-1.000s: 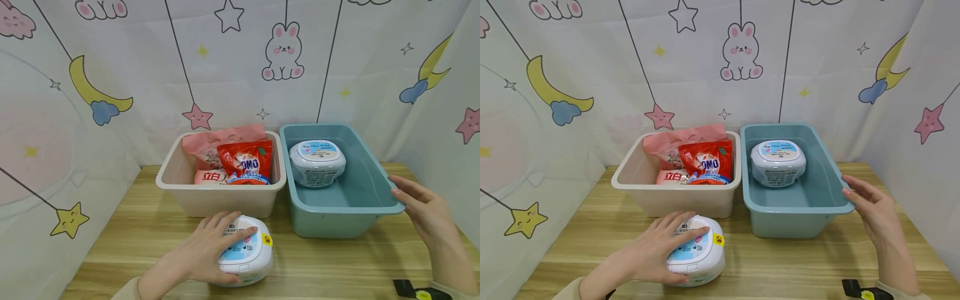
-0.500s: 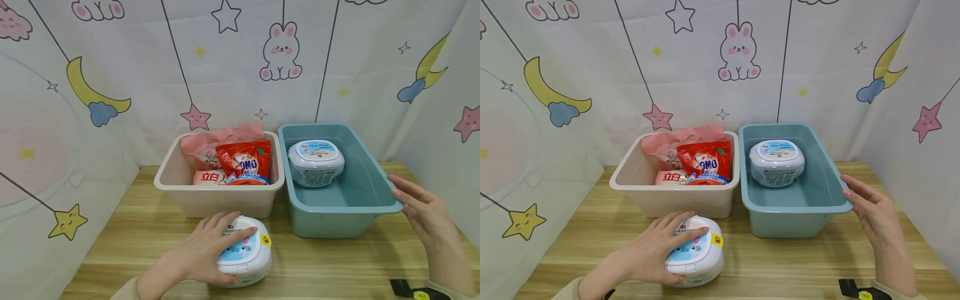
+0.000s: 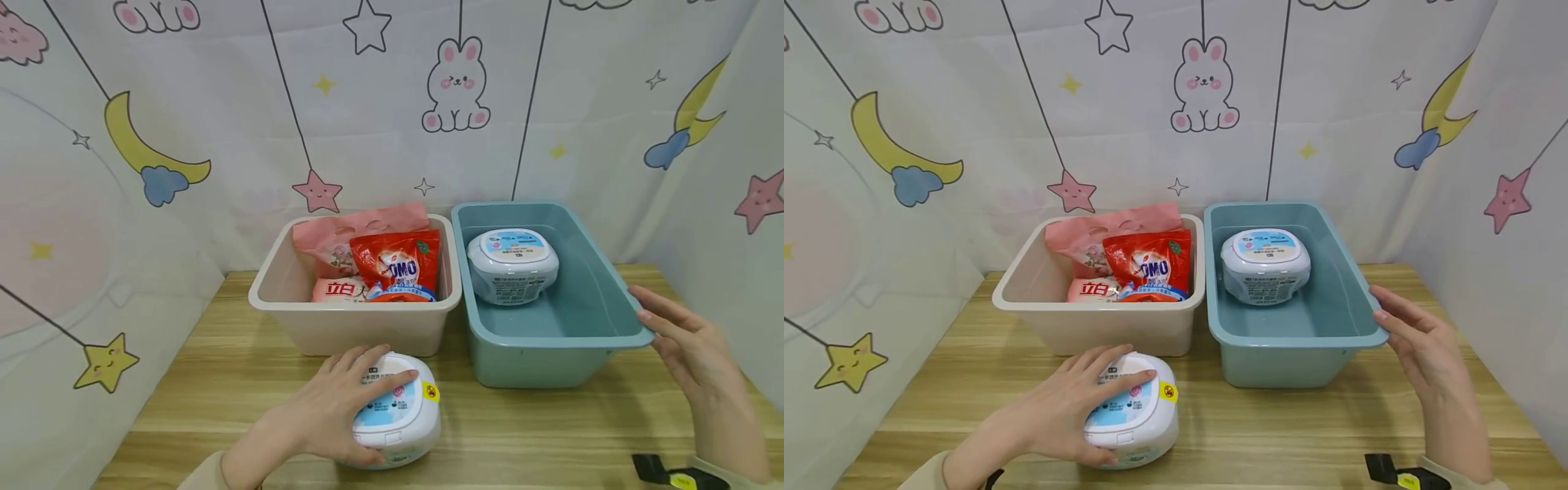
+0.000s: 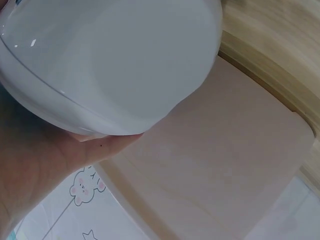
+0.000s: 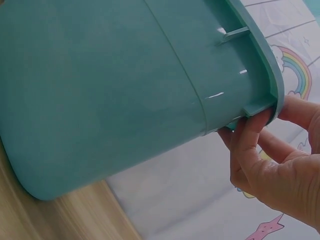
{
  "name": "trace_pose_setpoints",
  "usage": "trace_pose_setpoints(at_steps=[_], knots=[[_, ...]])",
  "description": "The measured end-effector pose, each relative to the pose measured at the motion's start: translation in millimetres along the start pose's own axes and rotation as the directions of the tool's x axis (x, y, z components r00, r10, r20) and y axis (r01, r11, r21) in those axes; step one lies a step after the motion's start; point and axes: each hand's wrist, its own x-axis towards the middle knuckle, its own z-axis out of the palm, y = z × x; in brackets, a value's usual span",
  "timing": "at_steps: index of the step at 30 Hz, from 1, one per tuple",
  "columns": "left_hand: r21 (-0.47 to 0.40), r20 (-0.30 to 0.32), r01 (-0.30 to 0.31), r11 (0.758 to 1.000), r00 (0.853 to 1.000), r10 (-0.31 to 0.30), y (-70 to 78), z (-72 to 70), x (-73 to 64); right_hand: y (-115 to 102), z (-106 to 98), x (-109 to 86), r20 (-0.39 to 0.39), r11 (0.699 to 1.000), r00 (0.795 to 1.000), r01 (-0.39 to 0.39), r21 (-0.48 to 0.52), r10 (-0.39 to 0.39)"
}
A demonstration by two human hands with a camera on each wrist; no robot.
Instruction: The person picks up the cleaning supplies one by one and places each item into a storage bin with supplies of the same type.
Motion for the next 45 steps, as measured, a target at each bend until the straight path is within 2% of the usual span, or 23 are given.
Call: trace_pose_setpoints(at_steps=[9,22,45], knots=[[-0.007,0.031,0.007,1.000,1.000,-0.006,-1.9,-0.2,2.6,0.7,-2.3,-1.1,0.016,1.000,0.999,-0.029,0.005,0.028],[0.063,-0.022,-0.041,0.997,0.999,0.042,-5.9,-1.0,7.3,1.7,-0.3,0.8,-0.020,1.000,1.000,-0.001,-0.023,0.001],[0.081,-0.029,-0.063,0.995,0.997,0.066,2.2,-5.8,15.3,-3.3,3.6,2.0,-0.045,0.998,0.999,-0.015,-0.059,0.012]])
